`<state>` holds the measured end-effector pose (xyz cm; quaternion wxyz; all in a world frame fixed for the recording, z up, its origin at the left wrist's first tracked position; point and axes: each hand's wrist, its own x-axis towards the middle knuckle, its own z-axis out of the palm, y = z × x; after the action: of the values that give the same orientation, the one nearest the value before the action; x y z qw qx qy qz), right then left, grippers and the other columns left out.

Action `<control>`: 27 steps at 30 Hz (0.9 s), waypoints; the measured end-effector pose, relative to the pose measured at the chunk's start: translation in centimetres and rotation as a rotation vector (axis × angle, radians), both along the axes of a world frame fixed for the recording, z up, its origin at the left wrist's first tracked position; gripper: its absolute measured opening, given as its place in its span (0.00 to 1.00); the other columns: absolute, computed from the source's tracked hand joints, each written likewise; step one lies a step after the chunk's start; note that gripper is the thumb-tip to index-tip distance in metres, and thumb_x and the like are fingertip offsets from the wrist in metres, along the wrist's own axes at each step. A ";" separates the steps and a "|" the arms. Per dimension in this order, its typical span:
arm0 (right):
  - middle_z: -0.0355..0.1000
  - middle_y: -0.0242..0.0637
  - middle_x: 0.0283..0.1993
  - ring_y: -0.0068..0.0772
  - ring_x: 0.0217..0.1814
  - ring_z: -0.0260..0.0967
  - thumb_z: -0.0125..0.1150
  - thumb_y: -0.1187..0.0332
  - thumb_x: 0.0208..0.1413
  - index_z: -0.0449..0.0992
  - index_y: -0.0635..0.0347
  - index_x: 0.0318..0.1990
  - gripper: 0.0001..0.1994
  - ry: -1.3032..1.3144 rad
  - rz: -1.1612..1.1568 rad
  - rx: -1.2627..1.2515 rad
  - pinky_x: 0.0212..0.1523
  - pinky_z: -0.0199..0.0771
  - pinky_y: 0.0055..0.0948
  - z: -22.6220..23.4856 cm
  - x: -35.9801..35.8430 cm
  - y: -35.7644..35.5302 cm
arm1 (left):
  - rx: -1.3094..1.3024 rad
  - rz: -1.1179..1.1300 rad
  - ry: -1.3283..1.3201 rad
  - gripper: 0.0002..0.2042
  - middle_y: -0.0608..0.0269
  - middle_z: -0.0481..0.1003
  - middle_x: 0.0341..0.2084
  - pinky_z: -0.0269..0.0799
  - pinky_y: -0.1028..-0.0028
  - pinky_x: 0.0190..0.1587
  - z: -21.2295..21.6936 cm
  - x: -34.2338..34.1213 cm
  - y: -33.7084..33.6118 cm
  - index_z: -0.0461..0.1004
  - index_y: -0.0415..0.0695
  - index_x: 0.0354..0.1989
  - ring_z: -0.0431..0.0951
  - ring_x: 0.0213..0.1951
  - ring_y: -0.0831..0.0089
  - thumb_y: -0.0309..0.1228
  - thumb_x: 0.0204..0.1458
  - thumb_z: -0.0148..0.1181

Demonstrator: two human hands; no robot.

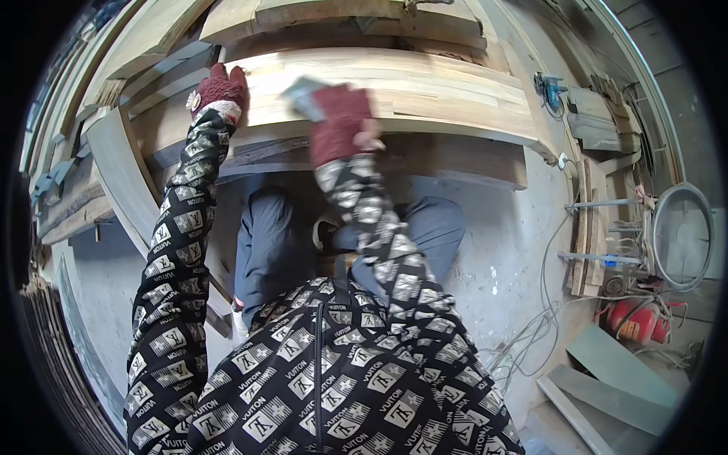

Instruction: The person is using a sanding block to smooth the surface of wooden planks on a workbench.

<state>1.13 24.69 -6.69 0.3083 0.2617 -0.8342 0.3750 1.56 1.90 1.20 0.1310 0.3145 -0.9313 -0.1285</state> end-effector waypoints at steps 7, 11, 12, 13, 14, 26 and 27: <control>0.76 0.41 0.41 0.47 0.46 0.72 0.59 0.72 0.49 0.78 0.54 0.41 0.10 0.085 0.064 0.060 0.49 0.70 0.38 3.6 1.2 4.4 | 0.044 0.002 -0.041 0.30 0.39 0.70 0.52 0.61 0.54 0.59 0.3 0.9 -0.9 0.63 0.47 0.61 0.70 0.55 0.45 0.53 0.56 0.42; 0.76 0.43 0.45 0.47 0.49 0.71 0.61 0.77 0.46 0.79 0.50 0.46 0.18 -0.011 -0.314 0.144 0.53 0.71 0.37 4.5 -1.6 16.6 | 0.049 -0.001 -0.033 0.28 0.40 0.71 0.51 0.62 0.54 0.58 1.3 0.7 -0.4 0.65 0.47 0.59 0.71 0.54 0.45 0.53 0.56 0.42; 0.76 0.40 0.40 0.47 0.45 0.70 0.59 0.72 0.49 0.79 0.52 0.44 0.13 0.060 -0.383 0.125 0.49 0.71 0.41 4.5 -1.3 19.5 | 0.059 -0.042 -0.032 0.28 0.40 0.70 0.51 0.62 0.53 0.57 -0.6 -1.2 0.6 0.65 0.47 0.58 0.71 0.54 0.45 0.53 0.56 0.42; 0.76 0.39 0.39 0.47 0.42 0.70 0.62 0.69 0.48 0.79 0.51 0.44 0.14 -0.073 -0.577 0.256 0.46 0.71 0.43 4.6 -1.3 22.2 | 0.070 -0.085 -0.029 0.28 0.40 0.70 0.51 0.63 0.53 0.57 -1.9 -2.9 2.2 0.65 0.47 0.58 0.71 0.54 0.46 0.54 0.56 0.43; 0.76 0.37 0.42 0.46 0.44 0.70 0.60 0.69 0.50 0.79 0.48 0.45 0.14 -0.171 -0.578 0.271 0.46 0.72 0.41 5.6 -1.9 19.0 | 0.040 0.017 -0.052 0.26 0.41 0.71 0.51 0.63 0.53 0.57 1.2 0.2 0.3 0.66 0.48 0.57 0.71 0.54 0.47 0.52 0.57 0.42; 0.75 0.39 0.47 0.46 0.53 0.70 0.62 0.76 0.44 0.78 0.50 0.45 0.18 0.023 0.093 0.141 0.59 0.63 0.44 4.7 3.0 5.1 | 0.061 -0.022 -0.111 0.29 0.37 0.69 0.53 0.61 0.53 0.59 0.5 -0.5 -0.4 0.60 0.45 0.62 0.69 0.56 0.44 0.52 0.58 0.40; 0.75 0.40 0.47 0.45 0.51 0.71 0.62 0.75 0.47 0.78 0.51 0.44 0.15 -0.057 -0.013 0.311 0.57 0.65 0.44 5.8 2.6 6.5 | 0.058 -0.002 -0.115 0.29 0.37 0.69 0.53 0.61 0.53 0.59 0.3 0.0 -0.9 0.60 0.45 0.62 0.69 0.56 0.44 0.52 0.58 0.40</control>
<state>3.74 31.14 -0.92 0.2426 0.2899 -0.8923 0.2467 1.54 1.00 1.54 0.0677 0.3241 -0.9335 -0.1373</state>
